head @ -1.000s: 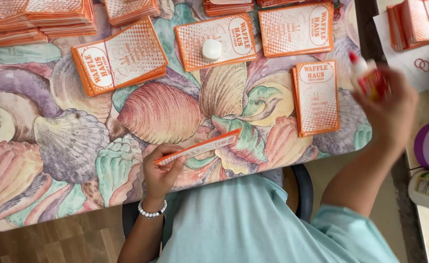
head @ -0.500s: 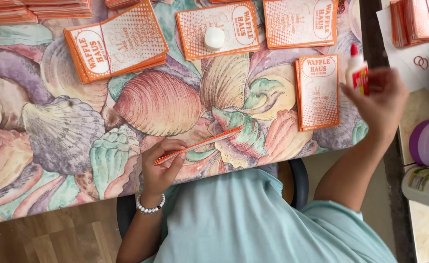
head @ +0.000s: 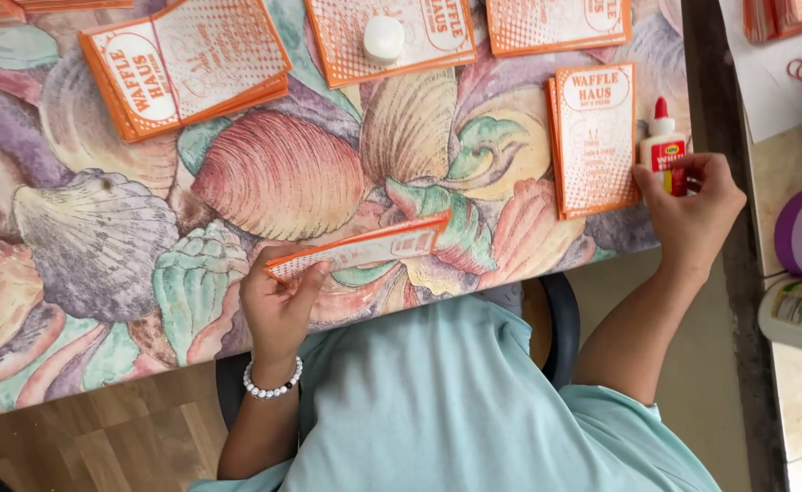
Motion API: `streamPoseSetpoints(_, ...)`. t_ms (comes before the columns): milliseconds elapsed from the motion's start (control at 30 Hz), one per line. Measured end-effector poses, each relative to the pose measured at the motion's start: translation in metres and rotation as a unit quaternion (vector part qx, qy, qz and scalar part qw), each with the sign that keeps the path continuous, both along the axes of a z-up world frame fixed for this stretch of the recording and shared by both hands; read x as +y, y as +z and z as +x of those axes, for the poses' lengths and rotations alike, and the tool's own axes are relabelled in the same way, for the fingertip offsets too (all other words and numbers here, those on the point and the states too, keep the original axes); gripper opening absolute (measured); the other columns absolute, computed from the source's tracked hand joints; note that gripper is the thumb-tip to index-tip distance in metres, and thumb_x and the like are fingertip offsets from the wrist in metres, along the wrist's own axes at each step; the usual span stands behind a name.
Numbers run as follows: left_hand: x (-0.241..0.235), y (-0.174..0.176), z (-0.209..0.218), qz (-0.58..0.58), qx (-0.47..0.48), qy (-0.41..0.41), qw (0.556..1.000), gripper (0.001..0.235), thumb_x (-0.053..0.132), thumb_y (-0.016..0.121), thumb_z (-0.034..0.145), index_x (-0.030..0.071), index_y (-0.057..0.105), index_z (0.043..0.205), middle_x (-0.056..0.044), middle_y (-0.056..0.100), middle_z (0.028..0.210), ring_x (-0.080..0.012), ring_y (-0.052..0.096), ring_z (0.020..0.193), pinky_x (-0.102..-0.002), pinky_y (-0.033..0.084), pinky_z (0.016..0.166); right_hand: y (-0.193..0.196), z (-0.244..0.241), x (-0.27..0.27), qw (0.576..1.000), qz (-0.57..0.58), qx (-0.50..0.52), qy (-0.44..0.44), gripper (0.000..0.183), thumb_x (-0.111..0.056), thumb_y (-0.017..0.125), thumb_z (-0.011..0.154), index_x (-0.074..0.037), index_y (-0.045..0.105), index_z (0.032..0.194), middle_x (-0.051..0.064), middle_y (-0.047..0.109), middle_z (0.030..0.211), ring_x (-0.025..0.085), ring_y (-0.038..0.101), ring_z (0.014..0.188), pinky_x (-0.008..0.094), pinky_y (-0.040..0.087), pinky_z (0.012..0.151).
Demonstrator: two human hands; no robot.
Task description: Manually folding and gluing paper waffle bags at a table.
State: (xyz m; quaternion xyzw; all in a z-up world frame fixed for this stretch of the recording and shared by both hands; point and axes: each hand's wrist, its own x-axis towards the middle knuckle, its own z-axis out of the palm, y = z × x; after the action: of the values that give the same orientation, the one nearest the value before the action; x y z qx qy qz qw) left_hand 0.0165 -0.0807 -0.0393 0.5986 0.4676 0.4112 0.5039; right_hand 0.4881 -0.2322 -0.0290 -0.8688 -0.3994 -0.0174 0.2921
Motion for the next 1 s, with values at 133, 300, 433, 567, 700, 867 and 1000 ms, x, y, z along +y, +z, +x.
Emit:
streamPoseSetpoints(133,0.001,0.013,0.009,0.0,-0.106,-0.037,0.994,0.014,0.001,0.071,0.095,0.006,0.059,0.102,-0.014,0.068,0.101,-0.0244,0.07,0.103,-0.034,0.06,0.093,0.029,-0.036,0.016,0.983,0.112,-0.096,0.112,0.043,-0.002,0.09,0.095,0.006,0.061,0.125,0.028,0.056,0.139,0.045,0.056,0.128,0.057,0.046,0.103)
streamPoseSetpoints(300,0.002,0.004,0.011,0.029,-0.045,-0.042,0.998,0.016,0.008,0.071,0.096,0.006,0.059,0.106,-0.009,0.065,0.101,-0.0175,0.064,0.091,-0.029,0.052,0.081,0.038,-0.048,0.039,0.974,0.107,-0.041,0.193,0.035,0.002,0.069,0.111,0.008,0.052,0.141,0.028,0.06,0.134,0.039,0.063,0.116,0.048,0.052,0.093)
streamPoseSetpoints(433,0.01,0.023,0.012,-0.046,0.046,-0.062,0.996,0.039,0.011,0.074,0.088,0.011,0.058,0.123,-0.003,0.066,0.115,-0.0123,0.064,0.095,-0.023,0.05,0.083,0.042,-0.01,0.082,0.946,-0.036,-0.083,0.31,0.057,-0.003,0.08,0.103,0.015,0.052,0.149,0.032,0.05,0.151,0.048,0.048,0.139,0.059,0.044,0.109)
streamPoseSetpoints(567,0.019,0.034,-0.004,-0.02,0.114,-0.079,0.99,0.059,0.009,0.071,0.083,0.01,0.05,0.138,-0.008,0.059,0.137,-0.0186,0.06,0.112,-0.03,0.046,0.097,0.052,0.011,0.134,0.897,-0.189,0.003,0.401,0.078,-0.013,0.079,0.088,0.007,0.046,0.156,0.03,0.052,0.151,0.045,0.048,0.136,0.056,0.037,0.11)
streamPoseSetpoints(700,0.022,0.031,-0.013,0.096,0.251,0.005,0.963,0.081,0.005,0.072,0.083,0.004,0.031,0.153,-0.022,0.05,0.148,-0.0382,0.06,0.124,-0.047,0.044,0.106,0.053,0.021,0.17,0.872,-0.32,0.008,0.371,0.08,-0.019,0.087,0.076,-0.007,0.056,0.148,0.02,0.053,0.137,0.038,0.051,0.126,0.049,0.04,0.104)
streamPoseSetpoints(867,0.013,0.053,0.014,0.236,0.28,0.073,0.928,0.074,0.024,0.071,0.103,-0.004,0.028,0.156,-0.029,0.031,0.157,-0.0475,0.033,0.15,-0.06,0.034,0.124,0.031,0.036,0.183,0.848,-0.384,-0.055,0.361,0.061,-0.033,0.094,0.068,-0.013,0.075,0.121,0.015,0.06,0.126,0.036,0.055,0.119,0.046,0.044,0.1)
streamPoseSetpoints(1000,0.011,0.052,0.059,0.286,0.177,-0.018,0.941,0.068,0.032,0.065,0.108,0.001,0.03,0.157,-0.023,0.038,0.159,-0.0398,0.038,0.152,-0.056,0.037,0.13,0.061,0.009,0.181,0.849,-0.406,-0.01,0.338,0.06,-0.022,0.092,0.074,-0.01,0.067,0.127,0.014,0.063,0.125,0.033,0.062,0.111,0.049,0.051,0.091)
